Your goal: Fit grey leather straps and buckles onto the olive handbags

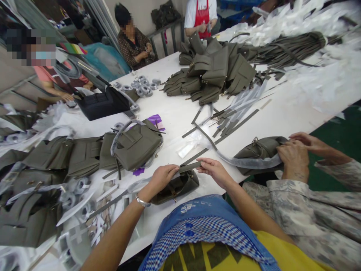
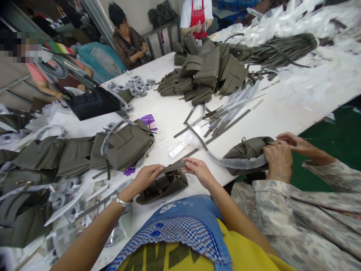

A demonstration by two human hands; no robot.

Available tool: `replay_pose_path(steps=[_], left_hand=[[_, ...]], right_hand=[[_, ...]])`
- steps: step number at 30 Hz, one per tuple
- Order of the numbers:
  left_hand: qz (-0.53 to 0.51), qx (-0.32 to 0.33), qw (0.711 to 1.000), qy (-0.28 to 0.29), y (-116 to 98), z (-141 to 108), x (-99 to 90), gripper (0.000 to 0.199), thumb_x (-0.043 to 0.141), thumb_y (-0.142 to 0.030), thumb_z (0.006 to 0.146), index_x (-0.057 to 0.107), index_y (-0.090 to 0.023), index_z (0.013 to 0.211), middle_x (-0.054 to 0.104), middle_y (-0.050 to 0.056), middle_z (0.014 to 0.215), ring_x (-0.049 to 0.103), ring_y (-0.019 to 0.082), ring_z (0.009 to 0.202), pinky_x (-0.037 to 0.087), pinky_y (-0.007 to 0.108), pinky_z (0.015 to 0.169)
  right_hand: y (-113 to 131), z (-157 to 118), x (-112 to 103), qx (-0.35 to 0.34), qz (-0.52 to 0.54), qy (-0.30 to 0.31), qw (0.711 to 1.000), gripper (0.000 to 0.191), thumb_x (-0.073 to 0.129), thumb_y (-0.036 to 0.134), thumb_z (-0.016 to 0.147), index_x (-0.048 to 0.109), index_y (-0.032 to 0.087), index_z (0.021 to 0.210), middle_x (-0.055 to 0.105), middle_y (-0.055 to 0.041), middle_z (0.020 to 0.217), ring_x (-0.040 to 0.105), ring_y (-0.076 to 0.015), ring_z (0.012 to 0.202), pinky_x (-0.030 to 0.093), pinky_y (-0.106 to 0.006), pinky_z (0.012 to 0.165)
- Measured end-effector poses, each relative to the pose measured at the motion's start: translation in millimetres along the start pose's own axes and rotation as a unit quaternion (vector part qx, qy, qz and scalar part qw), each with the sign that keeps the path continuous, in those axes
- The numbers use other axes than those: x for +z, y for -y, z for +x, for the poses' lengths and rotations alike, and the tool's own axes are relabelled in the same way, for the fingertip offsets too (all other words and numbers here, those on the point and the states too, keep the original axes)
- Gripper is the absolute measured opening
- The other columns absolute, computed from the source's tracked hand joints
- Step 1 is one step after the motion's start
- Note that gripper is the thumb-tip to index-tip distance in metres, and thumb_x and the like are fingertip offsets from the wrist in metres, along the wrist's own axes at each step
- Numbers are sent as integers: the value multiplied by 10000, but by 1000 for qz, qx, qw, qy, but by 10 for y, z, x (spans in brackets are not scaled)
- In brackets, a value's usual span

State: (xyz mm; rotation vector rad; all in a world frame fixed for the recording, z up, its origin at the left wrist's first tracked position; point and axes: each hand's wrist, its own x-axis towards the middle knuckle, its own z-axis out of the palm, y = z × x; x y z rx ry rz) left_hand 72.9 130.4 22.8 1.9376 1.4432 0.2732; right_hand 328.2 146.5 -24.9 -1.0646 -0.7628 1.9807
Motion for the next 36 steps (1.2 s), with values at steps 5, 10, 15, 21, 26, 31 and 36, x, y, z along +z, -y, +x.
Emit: replay_pose_path(steps=[5,10,15,21,26,31,36], left_hand=[[3,-6,1000,-1,-35,21,-35,393,369,-435,959,701,-226,982,737,38,951,650,200,862,448,273,765],[-5,-12,1000,-6,-69,39,-67,375,386,-417,953,699,-214,903,722,18,831,624,177,753,413,256,676],[-4,-13,1000,-3,-97,43,-85,378,384,-422,956,693,-210,906,716,14,828,625,173,761,421,259,695],[-36,18,999,0,-180,20,-107,368,423,-449,939,644,-243,1148,706,40,1110,636,214,983,457,311,891],[-40,77,996,35,-186,14,-103,357,534,-424,894,617,-276,1208,674,31,1193,617,209,1064,449,302,931],[-56,17,994,89,-191,18,-88,421,355,-441,964,683,-203,851,690,8,739,612,145,684,454,247,677],[-142,-3,980,139,-254,11,-115,479,313,-476,969,623,-173,765,583,-21,608,514,109,567,402,222,592]], right_hand=[[16,-45,-11,-2,16,14,1000,346,707,338,805,676,179,1110,736,-73,922,691,-159,840,557,-286,821],[70,-104,-4,-21,12,51,998,409,686,348,824,629,199,1201,708,-83,1069,673,-173,954,535,-307,879],[83,-127,-19,-65,-30,64,995,466,747,297,756,626,245,1203,613,-78,1279,654,-197,1022,529,-342,894],[54,-76,-33,-77,-68,-11,995,304,753,377,745,717,164,958,736,-79,905,688,-186,818,566,-344,799],[53,-33,-37,-38,-56,-77,995,318,759,452,728,715,145,799,710,-65,679,660,-152,606,584,-283,624],[48,-22,-37,-5,-36,-80,996,382,721,507,755,694,131,690,715,-97,704,629,-127,535,558,-243,518],[33,-16,-48,-3,-27,-68,997,391,710,508,768,695,126,692,708,-95,674,626,-122,524,549,-223,509]])
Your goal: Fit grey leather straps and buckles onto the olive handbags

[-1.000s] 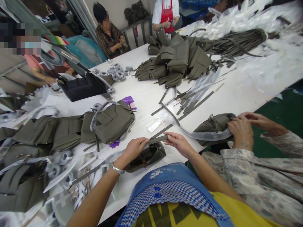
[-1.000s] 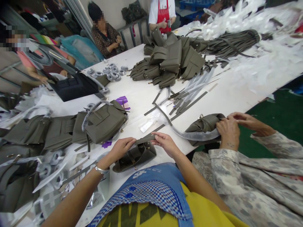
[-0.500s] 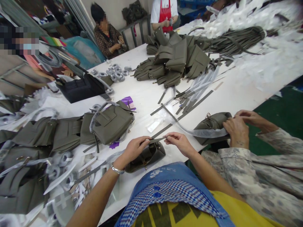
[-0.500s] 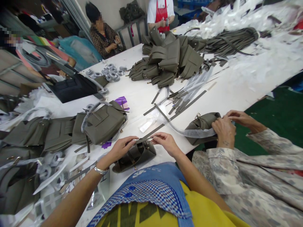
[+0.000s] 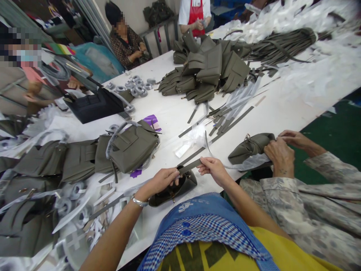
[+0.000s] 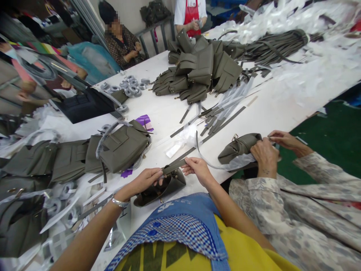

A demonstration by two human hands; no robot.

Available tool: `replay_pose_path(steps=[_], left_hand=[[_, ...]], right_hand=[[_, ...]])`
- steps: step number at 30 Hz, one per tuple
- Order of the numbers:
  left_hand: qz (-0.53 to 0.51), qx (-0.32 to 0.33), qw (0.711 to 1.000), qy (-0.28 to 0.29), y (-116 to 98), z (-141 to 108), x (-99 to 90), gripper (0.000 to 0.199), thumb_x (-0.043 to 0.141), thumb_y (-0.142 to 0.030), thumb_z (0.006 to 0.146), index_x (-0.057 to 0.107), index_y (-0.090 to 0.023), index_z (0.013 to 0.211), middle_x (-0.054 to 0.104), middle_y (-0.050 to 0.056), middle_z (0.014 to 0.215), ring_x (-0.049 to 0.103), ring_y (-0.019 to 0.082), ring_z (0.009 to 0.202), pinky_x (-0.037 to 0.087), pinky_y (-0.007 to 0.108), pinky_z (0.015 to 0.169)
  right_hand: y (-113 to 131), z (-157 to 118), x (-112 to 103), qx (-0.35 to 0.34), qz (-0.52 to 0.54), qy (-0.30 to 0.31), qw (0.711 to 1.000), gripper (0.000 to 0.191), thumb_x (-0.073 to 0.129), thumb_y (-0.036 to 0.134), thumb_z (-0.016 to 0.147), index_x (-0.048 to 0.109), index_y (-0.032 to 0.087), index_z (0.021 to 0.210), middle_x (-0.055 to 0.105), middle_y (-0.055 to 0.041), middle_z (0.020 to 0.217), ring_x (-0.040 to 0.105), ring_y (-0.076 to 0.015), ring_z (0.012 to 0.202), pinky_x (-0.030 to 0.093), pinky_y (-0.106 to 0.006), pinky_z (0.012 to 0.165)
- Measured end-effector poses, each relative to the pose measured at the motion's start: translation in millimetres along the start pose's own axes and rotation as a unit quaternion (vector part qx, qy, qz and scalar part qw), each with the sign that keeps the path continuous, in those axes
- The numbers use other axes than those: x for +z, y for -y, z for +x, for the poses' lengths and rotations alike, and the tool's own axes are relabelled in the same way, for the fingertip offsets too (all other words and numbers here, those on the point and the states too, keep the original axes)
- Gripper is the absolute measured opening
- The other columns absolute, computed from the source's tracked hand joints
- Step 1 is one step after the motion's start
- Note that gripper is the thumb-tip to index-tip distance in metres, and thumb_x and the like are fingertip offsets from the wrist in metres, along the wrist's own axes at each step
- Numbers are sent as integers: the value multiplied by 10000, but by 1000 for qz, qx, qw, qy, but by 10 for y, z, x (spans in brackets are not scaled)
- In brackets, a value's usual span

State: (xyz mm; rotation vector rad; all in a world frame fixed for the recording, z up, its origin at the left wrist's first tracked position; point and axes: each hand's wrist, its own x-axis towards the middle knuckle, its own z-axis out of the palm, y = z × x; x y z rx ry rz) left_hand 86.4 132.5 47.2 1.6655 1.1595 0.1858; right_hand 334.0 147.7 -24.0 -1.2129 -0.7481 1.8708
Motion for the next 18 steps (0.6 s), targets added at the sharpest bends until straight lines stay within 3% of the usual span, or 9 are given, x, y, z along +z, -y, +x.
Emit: replay_pose_path(steps=[7,10,13,16,18], left_hand=[[-20,-6,1000,11,18,8,7,520,294,-523,959,611,-166,751,583,-11,646,488,110,582,398,219,581],[30,-14,999,-23,74,31,38,560,252,-526,966,667,-179,821,614,-6,674,533,130,638,424,238,638],[43,-32,996,-73,118,61,84,545,232,-504,976,694,-219,1031,695,10,797,618,167,784,457,277,760],[64,-23,990,-121,137,82,116,406,390,-491,942,702,-250,1041,727,11,999,637,195,933,448,289,852],[97,-21,984,-148,141,85,120,325,485,-475,904,710,-249,969,727,9,1011,639,203,928,446,286,830]], right_hand=[[7,-7,0,0,-3,-3,1000,397,707,525,758,682,136,681,698,-79,666,603,-114,515,526,-228,506],[8,-7,-6,-31,-16,-3,999,369,716,504,753,675,145,680,660,-34,631,559,-91,492,482,-214,483],[14,-14,-10,-43,-4,16,999,342,713,492,759,696,151,747,675,-38,707,578,-100,555,501,-234,551],[26,-33,-14,-52,2,38,998,357,672,504,793,716,155,854,700,-67,826,625,-132,699,525,-263,670],[28,-46,-12,-58,-13,50,997,370,645,507,814,717,157,909,704,-76,883,637,-153,791,528,-270,706]])
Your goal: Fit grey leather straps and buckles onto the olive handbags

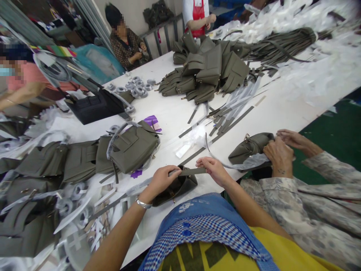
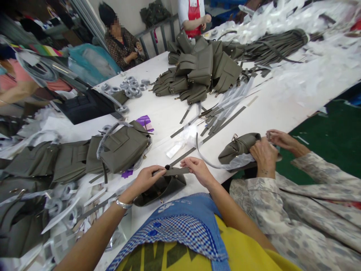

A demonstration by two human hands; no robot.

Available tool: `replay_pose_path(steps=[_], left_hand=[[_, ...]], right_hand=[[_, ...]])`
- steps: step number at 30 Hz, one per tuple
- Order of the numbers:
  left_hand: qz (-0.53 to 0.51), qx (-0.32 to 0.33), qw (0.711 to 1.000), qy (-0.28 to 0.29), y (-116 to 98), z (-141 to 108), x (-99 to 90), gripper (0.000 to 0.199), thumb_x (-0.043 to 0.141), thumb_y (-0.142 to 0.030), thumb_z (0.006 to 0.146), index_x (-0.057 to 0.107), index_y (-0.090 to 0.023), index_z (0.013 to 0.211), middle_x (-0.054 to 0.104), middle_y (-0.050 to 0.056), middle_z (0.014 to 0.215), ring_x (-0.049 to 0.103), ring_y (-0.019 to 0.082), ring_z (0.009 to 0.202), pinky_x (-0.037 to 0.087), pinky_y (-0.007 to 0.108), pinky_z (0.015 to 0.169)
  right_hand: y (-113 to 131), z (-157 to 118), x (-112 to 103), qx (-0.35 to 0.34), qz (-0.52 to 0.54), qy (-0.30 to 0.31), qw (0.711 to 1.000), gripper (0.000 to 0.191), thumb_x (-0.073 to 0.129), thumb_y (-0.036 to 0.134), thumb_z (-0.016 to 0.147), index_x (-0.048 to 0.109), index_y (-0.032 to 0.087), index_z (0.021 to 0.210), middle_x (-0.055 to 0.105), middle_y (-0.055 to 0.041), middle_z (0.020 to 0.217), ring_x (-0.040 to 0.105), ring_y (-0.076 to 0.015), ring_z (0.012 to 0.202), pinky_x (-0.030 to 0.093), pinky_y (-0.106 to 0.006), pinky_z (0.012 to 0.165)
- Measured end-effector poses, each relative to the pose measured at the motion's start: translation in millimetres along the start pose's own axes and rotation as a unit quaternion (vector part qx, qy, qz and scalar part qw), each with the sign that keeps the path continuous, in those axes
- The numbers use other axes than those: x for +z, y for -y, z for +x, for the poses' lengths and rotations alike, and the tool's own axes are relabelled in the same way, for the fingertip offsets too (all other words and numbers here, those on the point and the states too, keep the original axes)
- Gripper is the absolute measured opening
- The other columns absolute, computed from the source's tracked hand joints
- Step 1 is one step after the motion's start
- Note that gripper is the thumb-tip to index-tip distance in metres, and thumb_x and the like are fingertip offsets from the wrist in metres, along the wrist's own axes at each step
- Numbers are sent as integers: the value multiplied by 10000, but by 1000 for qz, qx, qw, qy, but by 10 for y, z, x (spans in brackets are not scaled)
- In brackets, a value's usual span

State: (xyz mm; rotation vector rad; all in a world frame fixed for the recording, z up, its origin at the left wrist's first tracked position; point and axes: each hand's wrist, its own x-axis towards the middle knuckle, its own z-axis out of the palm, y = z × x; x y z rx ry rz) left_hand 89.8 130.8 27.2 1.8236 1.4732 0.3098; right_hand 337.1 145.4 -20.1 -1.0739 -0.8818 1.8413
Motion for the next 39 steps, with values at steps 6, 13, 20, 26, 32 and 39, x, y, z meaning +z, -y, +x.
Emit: replay_pose_path(steps=[6,13,20,26,32,39], left_hand=[[39,0,999,-20,-63,9,7,329,465,-458,917,688,-222,860,720,21,878,627,191,815,430,274,730],[21,21,1000,-11,-119,73,14,341,460,-460,921,682,-214,839,710,1,828,609,161,762,394,245,681],[22,-41,999,22,-1,14,-15,362,448,-437,906,678,-193,768,665,-10,587,604,157,615,379,246,621],[18,-54,998,31,-62,-18,6,336,448,-424,886,687,-194,836,711,8,722,617,156,629,396,247,628],[71,-65,995,27,-119,11,-13,356,487,-487,859,685,-197,796,705,13,691,621,176,676,383,253,627],[37,-78,992,91,-164,55,-10,339,436,-415,881,652,-179,771,694,2,644,597,135,536,406,238,597]], right_hand=[[-50,23,125,-8,-80,-14,997,309,757,402,715,716,165,910,703,-36,809,628,-135,664,539,-274,648],[-90,192,266,-66,-111,-14,991,334,599,442,847,688,183,1038,724,-54,865,672,-169,757,560,-311,726],[-428,207,84,-218,-381,85,895,408,706,298,783,643,234,1181,665,-91,1175,616,-243,1060,510,-402,897],[-495,208,151,-250,-372,78,891,248,727,360,787,709,221,992,696,-57,958,638,-198,883,510,-324,818],[-535,195,168,-256,-351,90,896,315,756,397,748,704,215,1000,667,-61,975,624,-204,908,507,-322,822],[-608,206,117,-238,-300,113,917,354,757,385,746,701,215,1052,674,-65,988,636,-191,869,528,-325,793]])
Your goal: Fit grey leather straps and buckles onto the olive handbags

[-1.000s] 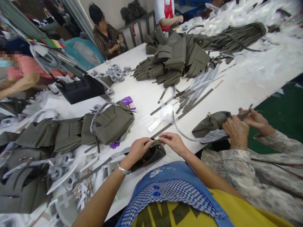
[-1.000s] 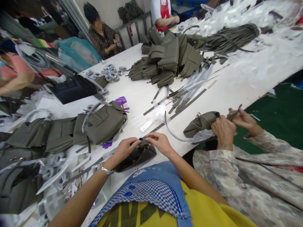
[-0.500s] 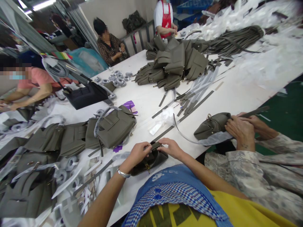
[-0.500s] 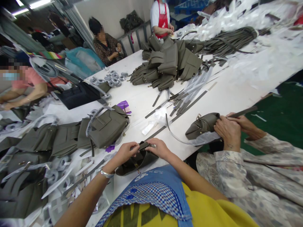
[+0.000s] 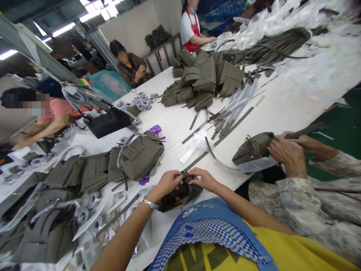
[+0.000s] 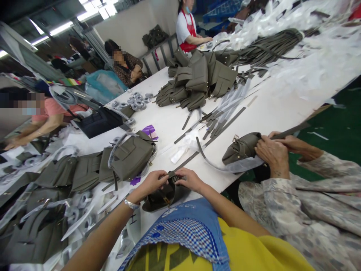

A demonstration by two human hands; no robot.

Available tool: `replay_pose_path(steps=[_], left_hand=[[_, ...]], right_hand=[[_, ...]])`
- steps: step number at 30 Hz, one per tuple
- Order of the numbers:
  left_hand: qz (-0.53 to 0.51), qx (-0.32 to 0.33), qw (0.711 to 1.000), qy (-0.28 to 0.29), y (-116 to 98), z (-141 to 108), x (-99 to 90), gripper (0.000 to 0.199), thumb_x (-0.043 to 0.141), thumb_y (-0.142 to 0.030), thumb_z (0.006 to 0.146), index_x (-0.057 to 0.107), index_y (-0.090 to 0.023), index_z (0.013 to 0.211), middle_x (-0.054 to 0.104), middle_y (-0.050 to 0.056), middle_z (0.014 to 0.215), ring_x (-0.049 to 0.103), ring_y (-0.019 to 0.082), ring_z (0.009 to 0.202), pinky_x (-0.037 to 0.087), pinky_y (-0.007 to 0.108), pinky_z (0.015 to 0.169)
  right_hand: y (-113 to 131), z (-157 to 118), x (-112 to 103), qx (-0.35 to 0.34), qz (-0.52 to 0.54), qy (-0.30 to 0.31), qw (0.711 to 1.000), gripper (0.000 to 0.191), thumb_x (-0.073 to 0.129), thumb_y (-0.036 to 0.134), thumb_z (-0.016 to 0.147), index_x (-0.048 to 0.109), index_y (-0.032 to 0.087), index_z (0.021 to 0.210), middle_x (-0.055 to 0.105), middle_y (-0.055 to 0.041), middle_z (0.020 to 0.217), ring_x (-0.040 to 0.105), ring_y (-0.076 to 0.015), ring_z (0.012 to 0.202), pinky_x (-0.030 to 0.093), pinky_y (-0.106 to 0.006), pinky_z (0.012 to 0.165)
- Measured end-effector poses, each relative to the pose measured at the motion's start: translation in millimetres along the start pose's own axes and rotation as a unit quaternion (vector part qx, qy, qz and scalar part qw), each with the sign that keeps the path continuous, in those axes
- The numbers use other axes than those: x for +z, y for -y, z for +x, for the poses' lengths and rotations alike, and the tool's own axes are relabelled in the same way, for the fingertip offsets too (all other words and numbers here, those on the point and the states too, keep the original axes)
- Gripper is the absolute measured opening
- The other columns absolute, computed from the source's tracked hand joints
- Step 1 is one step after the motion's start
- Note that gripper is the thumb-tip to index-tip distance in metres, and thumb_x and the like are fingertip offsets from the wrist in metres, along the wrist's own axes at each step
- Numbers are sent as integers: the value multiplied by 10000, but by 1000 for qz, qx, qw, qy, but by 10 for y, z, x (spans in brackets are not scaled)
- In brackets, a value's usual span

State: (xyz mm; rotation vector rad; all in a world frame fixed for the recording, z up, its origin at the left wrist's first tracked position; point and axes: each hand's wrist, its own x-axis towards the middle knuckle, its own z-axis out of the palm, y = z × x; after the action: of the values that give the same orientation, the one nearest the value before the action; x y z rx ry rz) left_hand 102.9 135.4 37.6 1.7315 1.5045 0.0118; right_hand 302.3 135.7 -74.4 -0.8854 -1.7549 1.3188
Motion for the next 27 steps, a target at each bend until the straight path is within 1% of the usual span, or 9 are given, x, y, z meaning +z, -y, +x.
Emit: replay_pose_path(steps=[3,6,9,12,14,17,19,22,27], left_hand=[[61,-1,998,-18,-18,22,5,397,440,-465,879,668,-180,723,688,16,634,589,152,581,376,248,587],[103,-11,994,-27,-62,37,22,432,445,-513,872,684,-190,714,698,26,641,598,170,634,359,255,585],[155,-33,987,-27,-139,46,57,404,457,-493,866,703,-201,734,711,37,669,613,182,666,353,258,581],[227,-40,972,-40,-224,65,98,356,479,-450,851,723,-204,774,729,68,758,633,202,729,369,263,599],[263,-41,963,-37,-270,90,114,337,479,-423,847,732,-204,813,734,87,816,643,213,772,389,266,621],[285,-49,957,-16,-313,142,125,334,477,-411,843,738,-203,832,735,99,847,651,223,801,417,273,648],[290,-52,955,-14,-328,170,149,316,491,-396,834,741,-203,822,736,102,844,657,229,800,430,279,656],[295,-44,954,-27,-334,181,240,287,491,-350,841,743,-212,861,740,104,867,669,239,824,451,294,693],[293,-26,954,-52,-324,156,396,283,468,-304,867,728,-217,941,738,119,934,673,266,893,465,330,741]], right_hand=[[29,-14,32,24,-6,-38,999,276,767,339,737,724,208,977,674,-46,884,622,-172,780,522,-302,732],[76,-27,81,42,-27,-79,996,225,790,286,708,731,203,909,663,-32,820,607,-167,739,511,-296,709],[100,-46,127,38,-40,-95,994,215,792,251,702,726,207,902,662,-28,815,607,-173,751,506,-300,719],[92,-72,163,30,-48,-108,993,225,778,232,714,715,208,928,668,-29,841,608,-172,759,504,-303,733],[78,-90,181,32,-47,-112,992,237,770,219,719,706,203,946,668,-32,857,607,-168,752,503,-301,731],[50,-109,201,35,-54,-112,992,241,759,199,721,698,204,954,660,-30,855,605,-171,755,500,-304,735],[27,-118,216,36,-61,-119,990,235,748,189,724,695,208,952,649,-24,840,600,-172,753,498,-306,736],[1,-133,248,39,-62,-130,989,237,712,141,731,691,211,956,638,-19,838,595,-167,748,495,-300,733],[9,-138,299,47,-75,-121,989,269,660,73,705,700,227,922,640,-15,825,600,-174,765,496,-306,753]])
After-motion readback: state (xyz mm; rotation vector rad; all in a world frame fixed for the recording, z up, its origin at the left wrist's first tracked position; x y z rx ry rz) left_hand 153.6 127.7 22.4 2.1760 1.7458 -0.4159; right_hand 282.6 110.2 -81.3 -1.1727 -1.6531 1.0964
